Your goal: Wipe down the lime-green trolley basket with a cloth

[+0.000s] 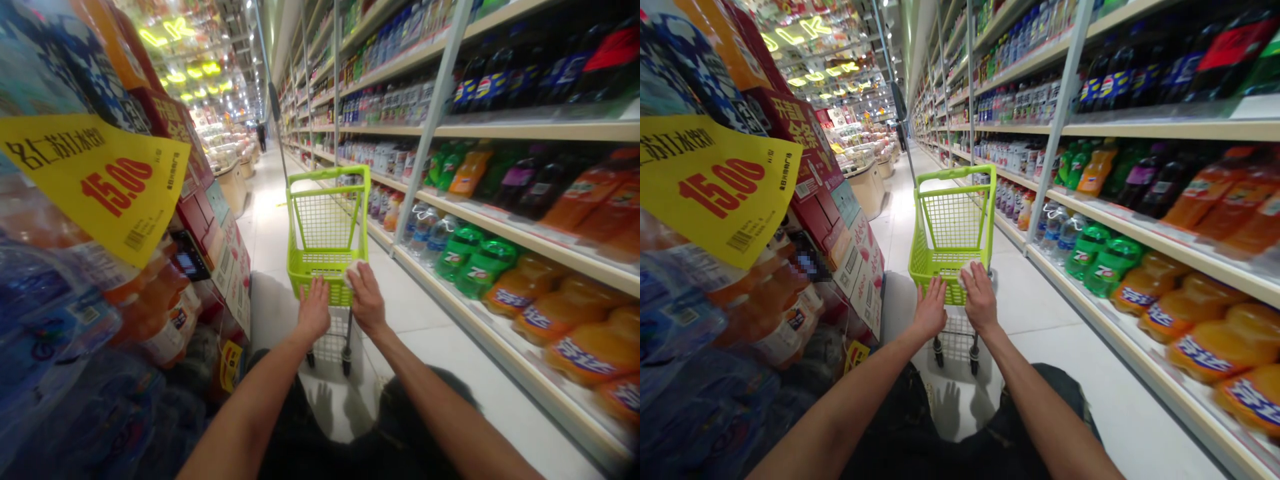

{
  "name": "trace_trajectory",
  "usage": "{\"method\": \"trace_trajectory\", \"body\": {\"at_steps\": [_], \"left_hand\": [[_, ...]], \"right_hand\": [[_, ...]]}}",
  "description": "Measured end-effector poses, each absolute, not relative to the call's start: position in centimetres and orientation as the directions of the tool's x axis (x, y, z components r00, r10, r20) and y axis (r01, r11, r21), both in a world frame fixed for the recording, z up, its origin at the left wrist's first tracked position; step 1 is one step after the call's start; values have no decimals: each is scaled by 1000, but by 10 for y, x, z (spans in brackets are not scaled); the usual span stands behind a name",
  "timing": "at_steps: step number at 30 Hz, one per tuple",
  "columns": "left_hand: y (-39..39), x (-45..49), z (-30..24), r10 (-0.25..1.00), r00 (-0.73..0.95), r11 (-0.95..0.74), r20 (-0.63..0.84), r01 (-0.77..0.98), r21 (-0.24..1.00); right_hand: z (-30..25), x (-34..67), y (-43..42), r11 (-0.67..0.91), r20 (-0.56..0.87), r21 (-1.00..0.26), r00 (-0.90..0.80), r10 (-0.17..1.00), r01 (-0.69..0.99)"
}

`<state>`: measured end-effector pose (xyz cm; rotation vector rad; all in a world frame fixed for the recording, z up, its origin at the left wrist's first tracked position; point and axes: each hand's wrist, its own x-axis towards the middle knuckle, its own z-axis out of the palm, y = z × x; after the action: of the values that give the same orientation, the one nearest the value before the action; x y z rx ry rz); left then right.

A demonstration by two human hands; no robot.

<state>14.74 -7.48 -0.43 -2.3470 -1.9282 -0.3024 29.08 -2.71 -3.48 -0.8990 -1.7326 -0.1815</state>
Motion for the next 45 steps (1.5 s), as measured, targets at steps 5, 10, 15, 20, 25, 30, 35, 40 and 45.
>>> {"method": "trace_trajectory", "body": {"at_steps": [5,10,15,20,25,30,35,40,45], "left_hand": [[-76,140,-13,960,180,-192,213,981,36],[-85,134,-27,968,182,-182,173,983,-15],[-86,119,-26,981,116,-119,157,993,7],[-77,103,-15,985,8,-13,171,999,32],[-80,98,-14,989,-10,4,149,999,38],[-89,94,-25,994,21,-25,104,999,38],[-85,90,-27,994,-7,2,107,999,51],[-78,91,-15,992,-75,66,105,994,84],[-83,89,-12,990,-73,64,125,995,73]], "right_hand": [[-69,282,-20,738,867,-231,-210,452,634],[-115,284,-32,744,791,-254,-310,528,618],[-94,273,-44,769,780,-273,-335,528,578],[-41,241,-29,805,858,-223,-282,430,550],[-70,226,-16,841,829,-154,-395,396,518],[-113,231,-25,857,760,-156,-495,422,490],[-74,225,-32,862,794,-177,-449,411,475],[-28,210,-19,857,844,-192,-366,392,478],[-71,210,-14,871,795,-113,-482,368,478]]}}
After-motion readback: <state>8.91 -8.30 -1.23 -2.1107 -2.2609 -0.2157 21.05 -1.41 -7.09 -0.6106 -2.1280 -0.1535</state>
